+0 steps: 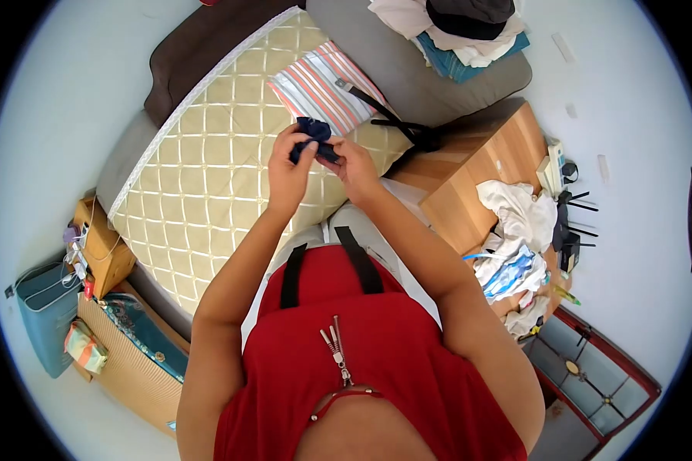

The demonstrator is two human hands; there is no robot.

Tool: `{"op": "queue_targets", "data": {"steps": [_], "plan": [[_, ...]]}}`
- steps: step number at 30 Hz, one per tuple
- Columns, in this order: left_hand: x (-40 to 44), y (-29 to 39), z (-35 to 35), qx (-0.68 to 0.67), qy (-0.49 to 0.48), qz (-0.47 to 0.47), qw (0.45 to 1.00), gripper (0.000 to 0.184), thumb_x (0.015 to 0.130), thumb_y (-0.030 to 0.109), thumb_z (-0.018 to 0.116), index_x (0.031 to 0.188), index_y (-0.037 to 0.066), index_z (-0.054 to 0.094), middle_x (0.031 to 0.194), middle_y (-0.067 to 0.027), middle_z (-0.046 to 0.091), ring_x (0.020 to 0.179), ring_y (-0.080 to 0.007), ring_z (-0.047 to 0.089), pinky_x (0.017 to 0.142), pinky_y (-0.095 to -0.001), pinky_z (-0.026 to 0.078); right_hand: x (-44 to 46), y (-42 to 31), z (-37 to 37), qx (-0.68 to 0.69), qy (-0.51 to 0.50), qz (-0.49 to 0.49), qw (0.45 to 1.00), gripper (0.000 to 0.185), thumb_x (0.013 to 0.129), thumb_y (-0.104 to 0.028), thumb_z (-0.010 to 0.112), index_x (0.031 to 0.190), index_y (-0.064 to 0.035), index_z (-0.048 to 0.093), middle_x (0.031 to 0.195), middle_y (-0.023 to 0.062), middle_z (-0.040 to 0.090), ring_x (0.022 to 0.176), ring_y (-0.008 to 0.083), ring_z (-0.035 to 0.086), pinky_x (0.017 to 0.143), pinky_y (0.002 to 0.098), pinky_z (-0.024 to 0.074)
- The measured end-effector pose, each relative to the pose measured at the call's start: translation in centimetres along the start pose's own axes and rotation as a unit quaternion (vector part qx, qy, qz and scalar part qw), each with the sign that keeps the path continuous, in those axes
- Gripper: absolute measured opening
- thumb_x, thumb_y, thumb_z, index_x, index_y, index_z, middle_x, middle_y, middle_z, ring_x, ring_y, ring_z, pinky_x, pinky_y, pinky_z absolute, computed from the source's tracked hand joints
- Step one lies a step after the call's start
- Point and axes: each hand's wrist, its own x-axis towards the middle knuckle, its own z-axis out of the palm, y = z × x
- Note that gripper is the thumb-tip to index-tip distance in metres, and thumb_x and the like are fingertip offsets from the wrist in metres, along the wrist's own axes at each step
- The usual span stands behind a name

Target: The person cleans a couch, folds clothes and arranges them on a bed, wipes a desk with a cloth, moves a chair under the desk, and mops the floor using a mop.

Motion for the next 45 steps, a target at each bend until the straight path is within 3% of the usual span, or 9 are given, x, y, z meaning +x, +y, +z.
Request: {"op": "queue_targets", "data": {"steps": [4, 7, 13, 22, 25, 31, 35, 39, 45], "plan": [[-0.2, 3.2, 0.2, 0.014, -0.063, -0.023, 0.998, 0.015, 0.086, 0.009, 0.065, 0.098, 0.002, 0.066, 0.13, -0.0205, 0.052, 0.118, -0.0308, 0.052, 0.098, -0.0358, 0.041, -2.0, -2.2, 2.1, 0.055, -0.028, 0.011, 0.998, 0.025, 0.097, -0.02, 0.053, 0.104, 0.0024, 0.061, 0.099, 0.0013, 0.062, 0.091, 0.0111, 0.059, 0.083, 0.0294, 0.0478], [-0.1, 3.6, 0.1, -0.024, -0.075, -0.022, 0.997, 0.015, 0.088, 0.009, 0.063, 0.1, 0.0, 0.065, 0.131, -0.0215, 0.051, 0.117, -0.0321, 0.054, 0.096, -0.036, 0.042, -2.3, -2.2, 1.9, -0.098, -0.049, -0.054, 0.993, 0.029, 0.095, -0.024, 0.058, 0.108, 0.0019, 0.062, 0.1, -0.0003, 0.061, 0.093, 0.0094, 0.057, 0.085, 0.0276, 0.0459], [0.2, 1.6, 0.7, -0.096, -0.03, -0.034, 0.994, 0.03, 0.084, 0.008, 0.068, 0.11, 0.0, 0.055, 0.127, -0.0199, 0.054, 0.102, -0.0234, 0.059, 0.085, -0.032, 0.048, -1.6, -1.5, 1.3, -0.086, 0.019, -0.107, 0.99, 0.035, 0.092, -0.021, 0.063, 0.114, 0.0055, 0.062, 0.109, 0.0045, 0.058, 0.093, 0.0104, 0.056, 0.083, 0.0239, 0.0451], [0.7, 1.1, 0.6, -0.029, -0.028, -0.012, 0.999, 0.037, 0.078, 0.006, 0.07, 0.11, -0.001, 0.052, 0.12, -0.0176, 0.058, 0.091, -0.0193, 0.059, 0.079, -0.0309, 0.049, -1.1, -1.1, 1.7, -0.307, 0.046, -0.279, 0.909, 0.02, 0.085, -0.005, 0.065, 0.102, 0.0061, 0.067, 0.121, 0.0114, 0.054, 0.098, 0.0138, 0.058, 0.081, 0.0253, 0.048], [0.8, 2.0, 0.1, 0.033, -0.05, -0.053, 0.997, 0.034, 0.082, 0.003, 0.067, 0.111, -0.003, 0.05, 0.109, -0.0121, 0.059, 0.101, -0.0164, 0.057, 0.09, -0.0286, 0.046, -1.4, -1.6, 2.3, -0.343, 0.056, -0.307, 0.886, 0.018, 0.085, -0.003, 0.063, 0.1, 0.0038, 0.068, 0.121, 0.0131, 0.054, 0.099, 0.0152, 0.058, 0.081, 0.0262, 0.0491], [1.2, 1.8, -0.7, -0.058, -0.016, -0.158, 0.986, 0.015, 0.086, 0.006, 0.059, 0.098, -0.003, 0.059, 0.082, -0.004, 0.06, 0.08, -0.0094, 0.054, 0.071, -0.0241, 0.045, -2.1, -2.1, 3.0, -0.348, 0.025, -0.347, 0.871, 0.018, 0.08, -0.004, 0.067, 0.098, -0.0008, 0.067, 0.116, 0.0168, 0.058, 0.101, 0.0269, 0.061, 0.081, 0.0316, 0.0518], [1.2, 2.9, -0.5, -0.12, -0.015, -0.118, 0.986, 0.014, 0.091, 0.005, 0.05, 0.098, -0.002, 0.06, 0.085, -0.0009, 0.058, 0.078, -0.008, 0.05, 0.072, -0.0218, 0.041, -1.0, -0.8, 2.2, -0.422, 0.056, -0.412, 0.806, 0.028, 0.078, 0.0, 0.067, 0.105, 0.001, 0.06, 0.116, 0.0129, 0.055, 0.097, 0.0183, 0.059, 0.081, 0.0284, 0.0501], [1.2, 4.9, 0.2, -0.2, -0.023, -0.144, 0.969, 0.012, 0.092, 0.004, 0.047, 0.097, 0.002, 0.059, 0.086, -0.0005, 0.056, 0.079, -0.0083, 0.051, 0.075, -0.0232, 0.043, 1.0, 0.8, -1.0, -0.423, 0.098, -0.295, 0.851, 0.021, 0.077, 0.003, 0.064, 0.097, -0.0022, 0.06, 0.088, 0.0039, 0.06, 0.081, 0.0113, 0.056, 0.069, 0.0248, 0.0457], [1.8, 3.9, 0.9, -0.416, 0.001, -0.33, 0.847, 0.011, 0.097, 0.01, 0.042, 0.101, 0.009, 0.052, 0.095, -0.0061, 0.062, 0.088, -0.017, 0.062, 0.083, -0.0334, 0.051, 0.9, -0.6, -1.1, -0.152, 0.097, -0.169, 0.969, 0.011, 0.084, -0.002, 0.057, 0.095, -0.0041, 0.059, 0.087, 0.0028, 0.061, 0.077, 0.0098, 0.058, 0.069, 0.0261, 0.0483]]}}
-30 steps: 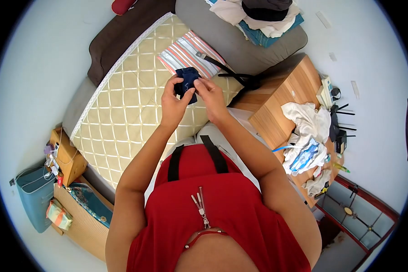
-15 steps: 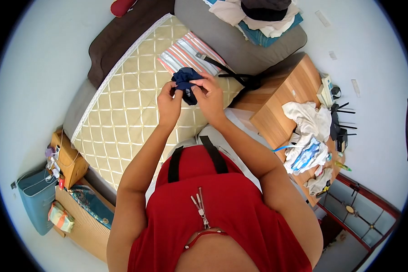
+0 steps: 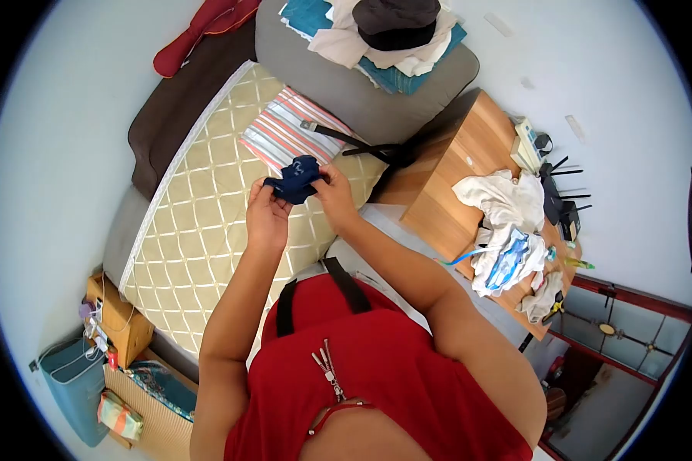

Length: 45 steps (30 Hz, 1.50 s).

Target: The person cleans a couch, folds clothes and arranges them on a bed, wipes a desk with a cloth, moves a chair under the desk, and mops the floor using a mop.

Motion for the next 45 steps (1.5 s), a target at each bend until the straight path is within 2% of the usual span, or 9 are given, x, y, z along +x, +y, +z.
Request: {"op": "queue_targets", "data": {"steps": [8, 13, 19, 25, 29, 35, 40, 43, 45], "plan": [[2.9, -0.4, 0.4, -0.053, 0.115, -0.127, 0.984, 0.017, 0.1, 0.015, 0.037, 0.105, 0.01, 0.053, 0.098, -0.0068, 0.062, 0.09, -0.0193, 0.063, 0.082, -0.0357, 0.053, 0.0, -3.0, -0.6, 0.235, -0.017, 0.206, 0.95, 0.016, 0.093, -0.015, 0.048, 0.103, -0.0086, 0.06, 0.099, 0.0047, 0.065, 0.087, 0.0165, 0.064, 0.078, 0.0334, 0.0524], [5.3, 0.2, 1.4, 0.167, 0.036, 0.047, 0.984, 0.019, 0.094, 0.019, 0.049, 0.096, 0.005, 0.061, 0.09, -0.0034, 0.063, 0.084, -0.015, 0.061, 0.078, -0.0291, 0.049, -1.0, -4.8, -0.8, 0.276, -0.046, 0.273, 0.92, 0.021, 0.095, -0.02, 0.048, 0.108, -0.0072, 0.059, 0.108, 0.0062, 0.066, 0.097, 0.0185, 0.064, 0.089, 0.0355, 0.0486], [7.2, -1.4, 0.3, 0.088, 0.034, -0.182, 0.979, 0.022, 0.092, 0.021, 0.052, 0.102, 0.003, 0.061, 0.094, -0.0059, 0.066, 0.086, -0.0183, 0.063, 0.081, -0.0323, 0.051, 0.2, -6.1, -2.8, 0.311, -0.181, 0.322, 0.876, 0.023, 0.093, -0.021, 0.052, 0.11, -0.0068, 0.059, 0.101, 0.004, 0.066, 0.094, 0.0152, 0.063, 0.09, 0.0285, 0.0465], [7.5, -1.2, 0.9, 0.011, 0.005, -0.219, 0.976, 0.025, 0.092, 0.023, 0.053, 0.106, 0.004, 0.06, 0.098, -0.0072, 0.067, 0.092, -0.0207, 0.064, 0.087, -0.0357, 0.051, 3.0, -5.2, -6.4, 0.013, -0.088, 0.209, 0.974, 0.04, 0.092, -0.024, 0.055, 0.128, -0.0087, 0.05, 0.115, 0.0038, 0.054, 0.102, 0.0166, 0.054, 0.093, 0.0333, 0.0443], [8.6, -1.4, 3.0, 0.036, 0.004, -0.159, 0.987, 0.03, 0.093, 0.024, 0.052, 0.114, 0.004, 0.057, 0.108, -0.0069, 0.064, 0.099, -0.0211, 0.062, 0.093, -0.0373, 0.048, 3.6, -7.8, -6.5, 0.027, -0.136, 0.139, 0.981, 0.049, 0.092, -0.023, 0.052, 0.14, -0.0158, 0.041, 0.131, 0.0064, 0.048, 0.111, 0.0185, 0.051, 0.094, 0.0348, 0.0428], [10.4, -3.7, 4.4, 0.021, -0.042, -0.159, 0.986, 0.026, 0.094, 0.024, 0.052, 0.114, 0.008, 0.056, 0.108, -0.0071, 0.065, 0.096, -0.0196, 0.061, 0.089, -0.0361, 0.047, 7.5, -8.2, -6.7, -0.206, -0.166, -0.104, 0.959, 0.054, 0.074, 0.009, 0.052, 0.126, -0.0061, 0.057, 0.122, 0.0108, 0.059, 0.118, 0.0223, 0.053, 0.102, 0.0311, 0.0384], [12.6, -3.3, 2.2, 0.035, 0.01, -0.131, 0.991, 0.027, 0.093, 0.024, 0.054, 0.112, 0.006, 0.055, 0.104, -0.0113, 0.065, 0.09, -0.0209, 0.06, 0.087, -0.0355, 0.047, 16.2, -18.1, -8.2, -0.33, -0.001, -0.33, 0.884, 0.05, 0.071, 0.011, 0.048, 0.118, -0.0022, 0.059, 0.121, 0.014, 0.059, 0.117, 0.0261, 0.055, 0.103, 0.033, 0.0396], [13.6, -4.7, -2.2, 0.07, 0.089, -0.148, 0.982, 0.028, 0.093, 0.024, 0.054, 0.114, 0.006, 0.054, 0.103, -0.0114, 0.065, 0.087, -0.0206, 0.06, 0.086, -0.0354, 0.048, 22.7, -25.3, -9.5, -0.391, 0.103, -0.59, 0.699, 0.04, 0.073, 0.003, 0.056, 0.113, -0.0046, 0.061, 0.108, 0.0175, 0.058, 0.11, 0.035, 0.05, 0.098, 0.042, 0.0373], [13.8, -6.0, -4.7, 0.074, 0.134, -0.169, 0.974, 0.027, 0.093, 0.022, 0.054, 0.114, 0.005, 0.055, 0.102, -0.0111, 0.065, 0.086, -0.0205, 0.06, 0.085, -0.0349, 0.05, 26.3, -26.8, -11.3, -0.477, 0.105, -0.614, 0.62, 0.055, 0.082, -0.013, 0.061, 0.135, -0.0073, 0.047, 0.129, 0.0209, 0.049, 0.12, 0.0399, 0.045, 0.102, 0.0483, 0.0366]]}}
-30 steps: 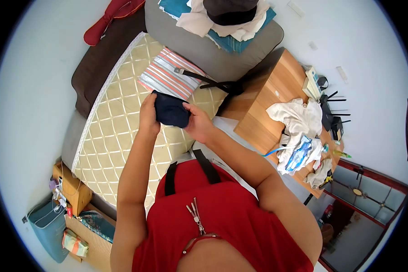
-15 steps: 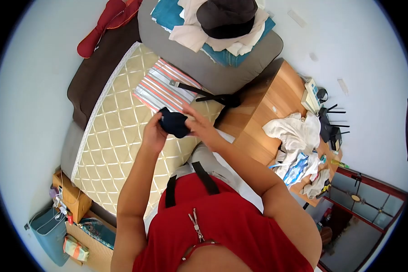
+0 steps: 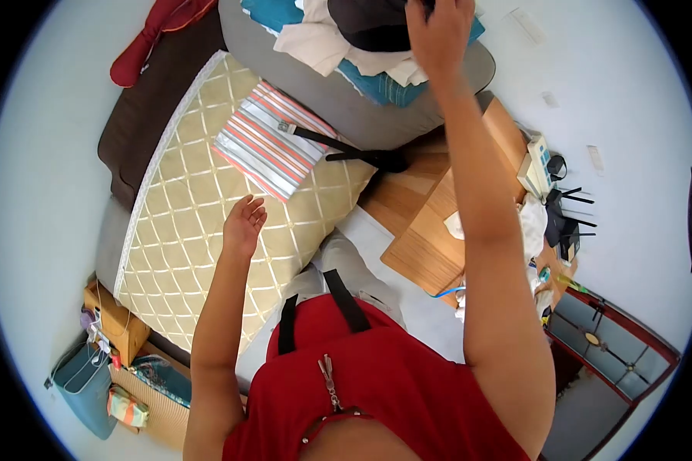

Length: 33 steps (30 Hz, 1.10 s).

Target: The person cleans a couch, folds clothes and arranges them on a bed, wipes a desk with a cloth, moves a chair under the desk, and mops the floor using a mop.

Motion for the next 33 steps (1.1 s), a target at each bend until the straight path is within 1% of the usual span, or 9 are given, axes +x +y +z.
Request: {"op": "queue_targets", "data": {"steps": [6, 8, 10, 12, 14, 18, 21, 27, 33], "plan": [[2.4, -5.6, -5.1, -0.005, 0.063, -0.07, 0.996, 0.025, 0.093, 0.021, 0.055, 0.112, 0.006, 0.056, 0.101, -0.0111, 0.064, 0.085, -0.0206, 0.06, 0.081, -0.0341, 0.051, -2.3, 9.0, 7.1, -0.239, -0.256, 0.136, 0.927, 0.04, 0.086, -0.027, 0.062, 0.123, -0.012, 0.059, 0.136, 0.0156, 0.047, 0.129, 0.0367, 0.038, 0.103, 0.0608, 0.0282], [2.7, -6.3, -5.0, -0.005, 0.066, -0.064, 0.996, 0.027, 0.092, 0.023, 0.056, 0.112, 0.005, 0.055, 0.1, -0.0113, 0.064, 0.084, -0.0203, 0.06, 0.08, -0.0334, 0.05, -3.6, 6.9, 7.4, -0.169, -0.055, 0.069, 0.982, 0.042, 0.089, -0.038, 0.06, 0.123, -0.0137, 0.06, 0.141, 0.0173, 0.043, 0.131, 0.0373, 0.036, 0.105, 0.0667, 0.0212], [2.5, -7.2, -5.4, 0.005, 0.079, -0.069, 0.994, 0.028, 0.091, 0.024, 0.056, 0.112, 0.005, 0.054, 0.099, -0.0116, 0.064, 0.084, -0.0198, 0.059, 0.081, -0.0331, 0.049, -7.7, 4.0, 8.2, -0.082, 0.031, -0.032, 0.996, 0.025, 0.077, -0.005, 0.061, 0.102, -0.0059, 0.062, 0.098, 0.0153, 0.059, 0.099, 0.0325, 0.054, 0.086, 0.0428, 0.0435], [3.3, -7.9, -5.9, -0.002, 0.09, -0.077, 0.993, 0.027, 0.091, 0.023, 0.055, 0.111, 0.005, 0.054, 0.096, -0.0109, 0.064, 0.081, -0.0195, 0.06, 0.079, -0.0328, 0.049, -14.6, 1.3, 9.9, 0.015, -0.198, 0.044, 0.979, 0.021, 0.079, -0.009, 0.065, 0.099, -0.0086, 0.061, 0.099, 0.0108, 0.059, 0.097, 0.03, 0.056, 0.082, 0.0406, 0.0473], [3.4, -8.7, -6.6, 0.002, 0.094, -0.084, 0.992, 0.025, 0.092, 0.023, 0.055, 0.11, 0.006, 0.055, 0.095, -0.0102, 0.064, 0.082, -0.02, 0.061, 0.079, -0.0328, 0.05, -20.8, -0.1, 11.9, -0.022, -0.5, 0.091, 0.861, 0.017, 0.081, -0.015, 0.064, 0.097, -0.0096, 0.061, 0.099, 0.0087, 0.06, 0.1, 0.0296, 0.056, 0.084, 0.0416, 0.0479], [3.8, -10.3, -7.6, 0.02, 0.11, -0.076, 0.991, 0.027, 0.092, 0.025, 0.055, 0.11, 0.006, 0.054, 0.094, -0.0106, 0.064, 0.08, -0.0188, 0.06, 0.077, -0.0324, 0.05, -36.6, 3.6, 15.4, -0.121, -0.657, 0.152, 0.729, 0.039, 0.086, -0.013, 0.057, 0.125, -0.0137, 0.052, 0.117, 0.0106, 0.057, 0.113, 0.0292, 0.052, 0.093, 0.0421, 0.0467], [3.4, -11.7, -7.8, 0.03, 0.128, -0.083, 0.988, 0.028, 0.092, 0.027, 0.055, 0.11, 0.006, 0.054, 0.093, -0.0115, 0.065, 0.079, -0.0181, 0.06, 0.076, -0.0314, 0.051, -44.4, 6.4, 17.2, -0.15, -0.695, 0.173, 0.681, 0.05, 0.09, -0.011, 0.048, 0.139, -0.017, 0.04, 0.122, 0.0103, 0.054, 0.116, 0.0293, 0.05, 0.097, 0.0438, 0.0448], [2.7, -14.2, -7.9, 0.055, 0.164, -0.116, 0.978, 0.019, 0.095, 0.02, 0.052, 0.107, 0.006, 0.057, 0.09, -0.0084, 0.067, 0.073, -0.0136, 0.061, 0.071, -0.0277, 0.05, -50.8, 7.5, 20.6, -0.136, -0.647, 0.159, 0.733, 0.055, 0.093, -0.009, 0.037, 0.146, -0.0204, 0.031, 0.129, 0.008, 0.053, 0.121, 0.0252, 0.05, 0.097, 0.0436, 0.0442], [2.7, -15.3, -8.0, 0.038, 0.15, -0.121, 0.981, 0.018, 0.095, 0.02, 0.052, 0.106, 0.006, 0.057, 0.091, -0.0082, 0.067, 0.074, -0.014, 0.06, 0.072, -0.0279, 0.049, -51.7, 7.5, 22.8, -0.087, -0.735, 0.203, 0.641, 0.044, 0.087, -0.015, 0.052, 0.13, -0.008, 0.043, 0.119, 0.0157, 0.06, 0.109, 0.0351, 0.058, 0.093, 0.0432, 0.0463]]}}
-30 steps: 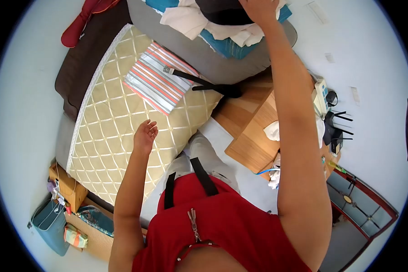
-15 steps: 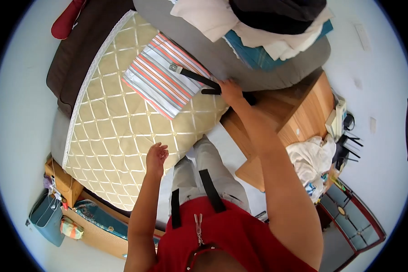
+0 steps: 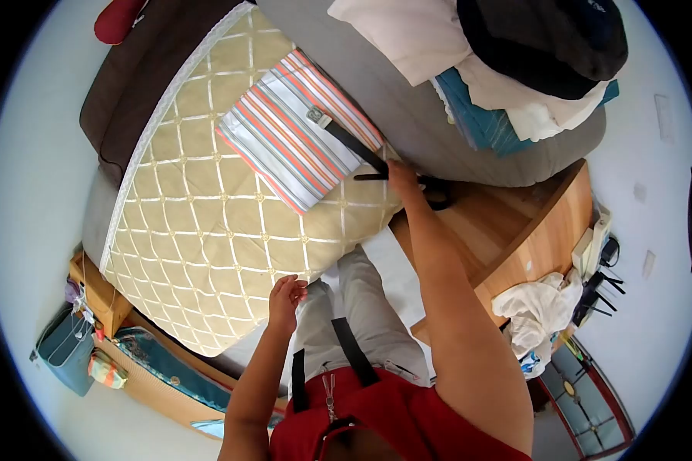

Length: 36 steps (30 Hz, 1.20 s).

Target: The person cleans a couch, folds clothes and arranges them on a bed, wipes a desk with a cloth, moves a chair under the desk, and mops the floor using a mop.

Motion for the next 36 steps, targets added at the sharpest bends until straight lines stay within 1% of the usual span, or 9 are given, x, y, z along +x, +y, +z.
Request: {"op": "queue_targets", "data": {"steps": [6, 11, 16, 23, 25, 29, 31, 34, 36], "plan": [[-0.6, 1.9, 2.4, -0.012, -0.044, 0.023, 0.999, 0.021, 0.094, 0.02, 0.053, 0.109, 0.006, 0.055, 0.093, -0.01, 0.065, 0.078, -0.0158, 0.06, 0.075, -0.0298, 0.049, -8.4, -7.4, -7.1, 0.28, -0.017, -0.054, 0.958, 0.042, 0.078, -0.025, 0.061, 0.111, -0.0003, 0.052, 0.1, 0.025, 0.063, 0.095, 0.039, 0.061, 0.081, 0.0446, 0.0479], [-3.3, 4.8, 5.2, 0.048, -0.095, 0.094, 0.99, 0.027, 0.093, 0.024, 0.055, 0.114, 0.008, 0.056, 0.103, -0.0071, 0.064, 0.089, -0.015, 0.059, 0.082, -0.0307, 0.047, -17.3, -14.6, -15.2, 0.613, -0.095, -0.064, 0.782, 0.027, 0.075, -0.01, 0.063, 0.097, -0.0006, 0.052, 0.079, 0.0119, 0.058, 0.075, 0.0217, 0.063, 0.065, 0.0332, 0.0504], [-8.3, 7.7, 6.7, 0.288, -0.21, 0.338, 0.871, 0.086, 0.086, 0.025, 0.069, 0.151, 0.008, 0.015, 0.144, -0.0112, 0.039, 0.129, -0.0226, 0.041, 0.105, -0.035, 0.033, -24.0, -19.9, -19.4, 0.75, -0.171, -0.127, 0.626, 0.023, 0.082, -0.007, 0.065, 0.1, -0.0024, 0.052, 0.083, 0.0078, 0.061, 0.078, 0.0176, 0.064, 0.069, 0.0301, 0.0528], [-12.4, 9.2, 4.9, 0.216, -0.218, 0.327, 0.894, 0.036, 0.093, 0.021, 0.057, 0.12, -0.001, 0.048, 0.069, -0.0037, 0.059, 0.061, -0.0116, 0.057, 0.059, -0.0269, 0.048, -29.8, -23.7, -22.4, 0.798, -0.173, -0.121, 0.564, 0.028, 0.087, -0.017, 0.064, 0.11, -0.0024, 0.055, 0.101, 0.0079, 0.064, 0.089, 0.0169, 0.063, 0.082, 0.0302, 0.0499], [-14.0, 10.4, 3.8, 0.332, -0.159, 0.333, 0.868, 0.029, 0.094, 0.023, 0.055, 0.113, 0.001, 0.053, 0.065, -0.0052, 0.059, 0.058, -0.0137, 0.058, 0.056, -0.0295, 0.048, -30.4, -24.8, -23.4, 0.835, -0.165, -0.123, 0.511, 0.027, 0.092, -0.016, 0.058, 0.114, -0.0034, 0.054, 0.108, 0.0089, 0.064, 0.097, 0.0192, 0.063, 0.087, 0.031, 0.0499], [-16.4, 11.7, 0.9, 0.555, -0.063, 0.411, 0.721, 0.027, 0.093, 0.026, 0.054, 0.116, 0.012, 0.056, 0.071, -0.0199, 0.064, 0.069, -0.0415, 0.062, 0.061, -0.0498, 0.047, -27.6, -25.2, -22.0, 0.879, -0.093, -0.125, 0.45, 0.025, 0.093, -0.018, 0.056, 0.113, -0.003, 0.056, 0.105, 0.0115, 0.065, 0.096, 0.0205, 0.065, 0.085, 0.0334, 0.0523], [-18.2, 12.9, -0.5, 0.599, -0.039, 0.417, 0.683, 0.028, 0.092, 0.024, 0.054, 0.119, 0.017, 0.056, 0.076, -0.0212, 0.064, 0.071, -0.0424, 0.062, 0.062, -0.0518, 0.047, -22.6, -24.5, -19.1, 0.924, -0.039, 0.027, 0.38, 0.026, 0.094, -0.019, 0.055, 0.113, -0.0009, 0.054, 0.104, 0.0135, 0.065, 0.093, 0.0244, 0.065, 0.085, 0.036, 0.053], [-18.8, 14.8, -4.2, 0.61, 0.044, 0.501, 0.612, 0.031, 0.092, 0.017, 0.052, 0.122, 0.022, 0.058, 0.085, -0.019, 0.063, 0.076, -0.0387, 0.063, 0.065, -0.0497, 0.049, -22.6, -21.8, -20.6, 0.978, -0.022, 0.047, 0.202, 0.028, 0.093, -0.017, 0.057, 0.113, 0.0013, 0.049, 0.104, 0.0183, 0.062, 0.091, 0.0285, 0.063, 0.086, 0.0383, 0.0536], [-20.0, 16.7, -5.9, 0.604, 0.108, 0.526, 0.589, 0.035, 0.091, 0.01, 0.052, 0.123, 0.024, 0.06, 0.087, -0.016, 0.06, 0.077, -0.036, 0.062, 0.066, -0.0468, 0.049, -23.2, -20.2, -20.4, 0.966, 0.068, 0.045, 0.247, 0.031, 0.092, -0.018, 0.059, 0.116, 0.0002, 0.049, 0.106, 0.0185, 0.061, 0.095, 0.0286, 0.062, 0.087, 0.0388, 0.0533]]}}
